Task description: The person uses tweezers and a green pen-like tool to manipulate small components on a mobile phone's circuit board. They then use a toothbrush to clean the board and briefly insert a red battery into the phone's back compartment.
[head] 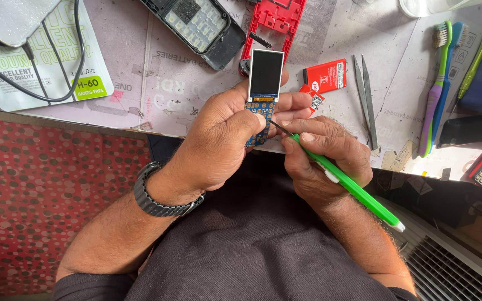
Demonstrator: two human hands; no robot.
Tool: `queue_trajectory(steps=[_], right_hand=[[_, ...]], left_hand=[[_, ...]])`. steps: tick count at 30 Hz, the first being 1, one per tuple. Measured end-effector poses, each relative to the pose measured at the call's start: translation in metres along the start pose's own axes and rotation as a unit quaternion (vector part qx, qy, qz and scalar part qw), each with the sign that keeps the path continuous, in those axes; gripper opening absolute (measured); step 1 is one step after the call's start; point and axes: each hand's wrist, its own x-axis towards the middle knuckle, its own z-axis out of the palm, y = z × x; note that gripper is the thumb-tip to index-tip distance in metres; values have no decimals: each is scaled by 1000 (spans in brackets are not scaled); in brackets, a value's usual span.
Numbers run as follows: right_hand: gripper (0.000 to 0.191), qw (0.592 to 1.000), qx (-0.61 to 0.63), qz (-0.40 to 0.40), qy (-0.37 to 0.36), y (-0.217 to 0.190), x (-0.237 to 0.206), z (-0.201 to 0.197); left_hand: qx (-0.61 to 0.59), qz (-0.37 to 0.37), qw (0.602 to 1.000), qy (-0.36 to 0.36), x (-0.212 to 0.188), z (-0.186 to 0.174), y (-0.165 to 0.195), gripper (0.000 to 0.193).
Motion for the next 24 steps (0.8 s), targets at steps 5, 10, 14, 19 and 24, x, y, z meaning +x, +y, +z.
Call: queue_trajectory(steps=[5, 10, 14, 19, 24], right_hand=[[29, 1000, -12, -3, -1, 0, -2, 0], [28, 1000, -2, -2, 11, 2, -3, 1], [28, 1000, 1, 1, 14, 2, -3, 1], [28, 999, -9, -33, 11, 4, -2, 0], [28, 1000, -3, -21, 13, 5, -3, 0]], left_hand=[[29, 6, 1000, -1, -2, 0, -1, 56], [-14, 3, 1000, 15, -1, 1, -6, 51], [8, 9, 1000, 13, -2, 0, -8, 52], [-4, 28, 1000, -2, -1, 0, -11, 57], [-7, 26, 1000, -12, -1, -1, -10, 59]])
